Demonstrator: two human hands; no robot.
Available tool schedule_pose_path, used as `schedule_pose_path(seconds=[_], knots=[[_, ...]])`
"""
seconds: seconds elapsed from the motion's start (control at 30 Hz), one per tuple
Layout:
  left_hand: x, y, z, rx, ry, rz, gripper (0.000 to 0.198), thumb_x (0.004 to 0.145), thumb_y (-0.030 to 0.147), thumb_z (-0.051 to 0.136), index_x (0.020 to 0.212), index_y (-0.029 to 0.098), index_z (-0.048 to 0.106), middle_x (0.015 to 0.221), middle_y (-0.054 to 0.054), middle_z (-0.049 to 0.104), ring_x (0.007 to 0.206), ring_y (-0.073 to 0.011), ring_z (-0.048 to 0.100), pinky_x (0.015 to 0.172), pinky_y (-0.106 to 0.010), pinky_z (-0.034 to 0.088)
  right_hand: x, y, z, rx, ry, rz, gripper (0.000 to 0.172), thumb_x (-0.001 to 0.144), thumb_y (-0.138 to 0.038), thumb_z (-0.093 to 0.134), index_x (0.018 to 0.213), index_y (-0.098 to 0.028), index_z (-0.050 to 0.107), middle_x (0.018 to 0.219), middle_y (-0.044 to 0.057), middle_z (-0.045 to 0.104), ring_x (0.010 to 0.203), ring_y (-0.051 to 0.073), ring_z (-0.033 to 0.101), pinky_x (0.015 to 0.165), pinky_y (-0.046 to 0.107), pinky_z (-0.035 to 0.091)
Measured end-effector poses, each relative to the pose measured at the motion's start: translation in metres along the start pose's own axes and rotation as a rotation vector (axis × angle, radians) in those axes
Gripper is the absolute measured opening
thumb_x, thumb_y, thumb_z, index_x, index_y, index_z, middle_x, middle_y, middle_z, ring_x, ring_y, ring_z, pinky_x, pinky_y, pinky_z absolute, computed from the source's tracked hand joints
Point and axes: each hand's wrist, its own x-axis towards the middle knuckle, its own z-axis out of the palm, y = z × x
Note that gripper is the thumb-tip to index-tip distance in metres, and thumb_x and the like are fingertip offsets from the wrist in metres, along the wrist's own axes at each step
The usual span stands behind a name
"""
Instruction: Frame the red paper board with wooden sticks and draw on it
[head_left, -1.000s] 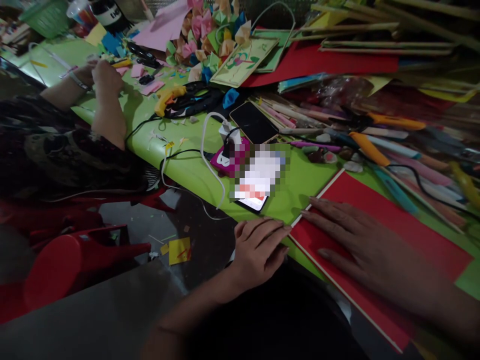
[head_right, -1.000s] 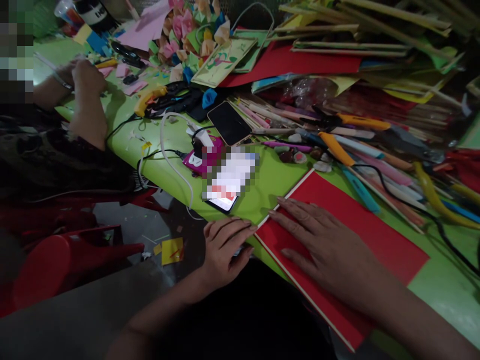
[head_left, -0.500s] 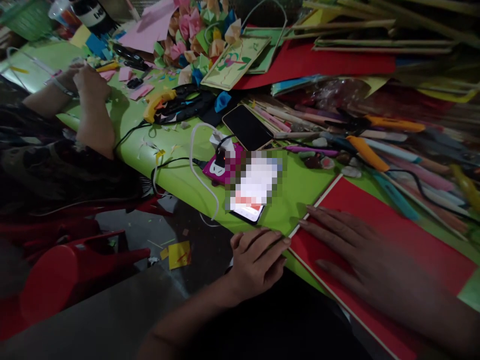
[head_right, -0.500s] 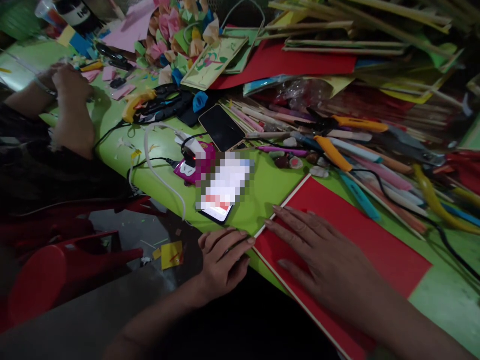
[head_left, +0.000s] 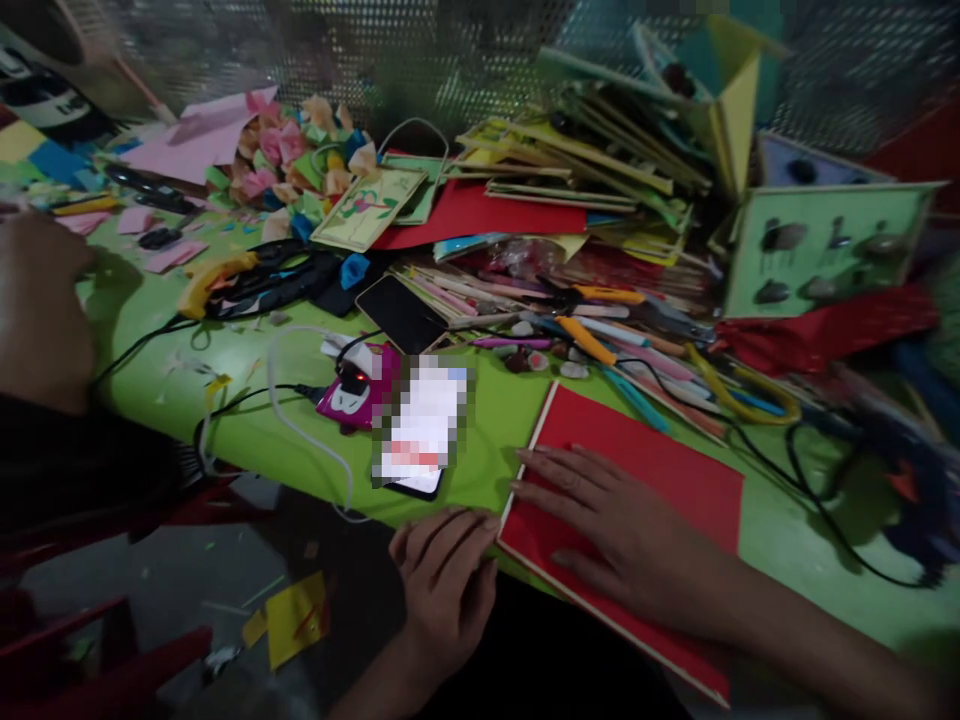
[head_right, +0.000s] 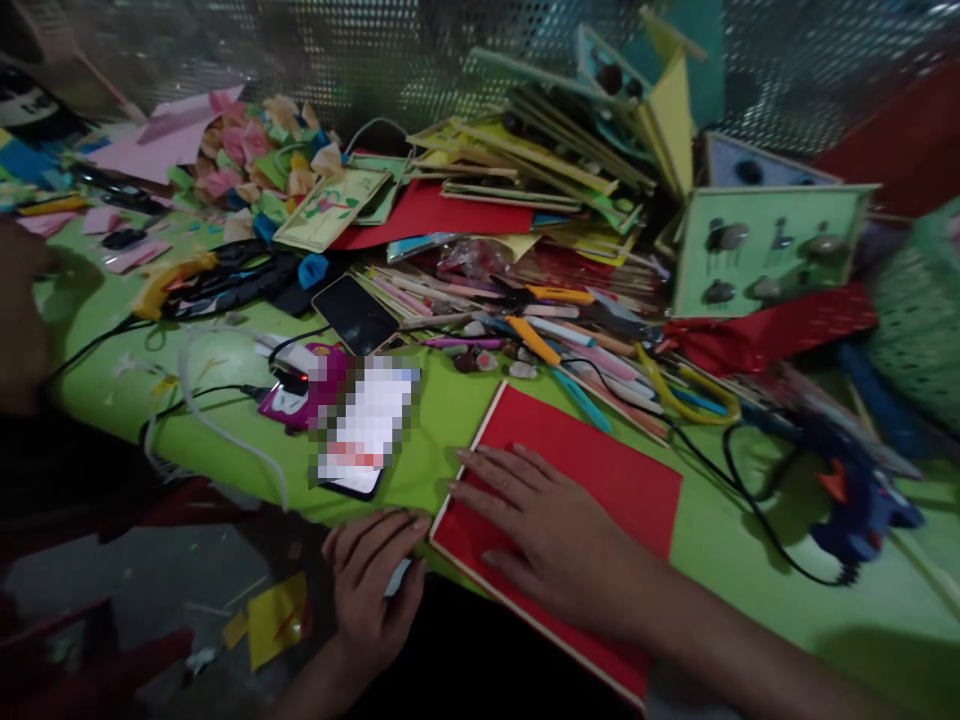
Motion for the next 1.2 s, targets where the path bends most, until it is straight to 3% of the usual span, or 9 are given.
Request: schedule_pose_path(seconds=[0.1, 0.2, 0.3, 0.43, 0.5, 0.6, 0.77, 0.9, 1.2], knots=[[0.004, 0.0, -0.002, -0.058, 0.001, 0.029, 0.047, 0.094, 0.01, 0.059, 0.139, 0.025, 0.061, 0.113, -0.005, 0.08, 0.107, -0.0234, 0.068, 0.101, -0.041, 0.04, -0.003, -0.005, -0.008, 0.098, -0.044, -0.026, 0.077, 0.094, -0.029, 0.068, 0.164, -0.038, 0.036, 0.17, 0.005, 0.039, 0.155, 0.026, 0.04, 0.126, 0.057, 0.037], [0.018, 0.004, -0.004, -0.122, -0.052, 0.074, 0.044, 0.095, 0.008, 0.055, 0.136, 0.02, 0.06, 0.117, -0.008, 0.078, 0.113, -0.0221, 0.068, 0.103, -0.039, 0.044, -0.007, -0.005, -0.013, 0.115, -0.004, -0.053, 0.073, 0.093, -0.024, 0.068, 0.161, -0.035, 0.043, 0.169, 0.006, 0.042, 0.154, 0.025, 0.042, 0.124, 0.054, 0.04], [0.037, 0.007, -0.004, -0.171, -0.153, 0.121, 0.043, 0.096, 0.007, 0.052, 0.138, 0.018, 0.06, 0.127, -0.009, 0.075, 0.12, -0.0202, 0.066, 0.108, -0.036, 0.044, -0.014, 0.004, -0.023, 0.039, 0.176, -0.005, 0.048, 0.098, -0.024, 0.061, 0.146, -0.028, 0.06, 0.157, 0.009, 0.059, 0.141, 0.025, 0.058, 0.116, 0.048, 0.05], [0.065, 0.011, -0.003, -0.2, -0.297, 0.19, 0.039, 0.102, 0.014, 0.05, 0.139, 0.019, 0.059, 0.14, -0.008, 0.07, 0.129, -0.0191, 0.064, 0.114, -0.037, 0.044, -0.035, 0.035, -0.04, -0.095, 0.408, 0.167, 0.025, 0.102, -0.026, 0.054, 0.118, -0.024, 0.073, 0.113, 0.009, 0.082, 0.104, 0.024, 0.076, 0.089, 0.041, 0.061], [0.078, 0.013, -0.001, -0.171, -0.384, 0.233, 0.038, 0.106, 0.022, 0.048, 0.143, 0.02, 0.058, 0.148, -0.008, 0.066, 0.137, -0.0216, 0.06, 0.118, -0.042, 0.043, -0.047, 0.053, -0.045, -0.159, 0.447, 0.284, 0.025, 0.103, -0.032, 0.052, 0.111, -0.024, 0.074, 0.107, 0.009, 0.083, 0.099, 0.026, 0.078, 0.086, 0.043, 0.062], [0.093, 0.015, 0.003, -0.106, -0.516, 0.261, 0.043, 0.109, 0.036, 0.047, 0.149, 0.022, 0.055, 0.159, -0.007, 0.056, 0.149, -0.0249, 0.049, 0.126, -0.051, 0.036, -0.063, 0.075, -0.045, -0.223, 0.426, 0.456, 0.035, 0.105, -0.042, 0.044, 0.113, -0.026, 0.075, 0.113, 0.009, 0.081, 0.102, 0.031, 0.078, 0.082, 0.047, 0.062], [0.101, 0.014, 0.013, -0.04, -0.647, 0.285, 0.051, 0.109, 0.049, 0.047, 0.151, 0.022, 0.054, 0.162, -0.006, 0.051, 0.154, -0.0265, 0.042, 0.132, -0.058, 0.02, -0.067, 0.088, -0.034, -0.294, 0.369, 0.556, 0.042, 0.104, -0.045, 0.04, 0.124, -0.029, 0.073, 0.123, 0.009, 0.079, 0.103, 0.035, 0.077, 0.082, 0.054, 0.063], [0.099, 0.014, 0.014, -0.033, -0.641, 0.28, 0.051, 0.108, 0.051, 0.048, 0.149, 0.023, 0.057, 0.161, -0.007, 0.053, 0.152, -0.0273, 0.045, 0.131, -0.057, 0.022, -0.062, 0.087, -0.031, -0.367, 0.386, 0.582, 0.045, 0.105, -0.046, 0.039, 0.132, -0.028, 0.07, 0.128, 0.012, 0.077, 0.097, 0.034, 0.078, 0.074, 0.051, 0.064], [0.098, 0.012, 0.01, -0.078, -0.587, 0.259, 0.056, 0.103, 0.06, 0.054, 0.145, 0.023, 0.062, 0.153, -0.008, 0.062, 0.141, -0.0293, 0.055, 0.116, -0.05, 0.038, -0.065, 0.079, -0.052, -0.271, 0.427, 0.61, 0.04, 0.104, -0.043, 0.04, 0.102, -0.025, 0.076, 0.107, 0.01, 0.081, 0.091, 0.028, 0.078, 0.072, 0.041, 0.059]])
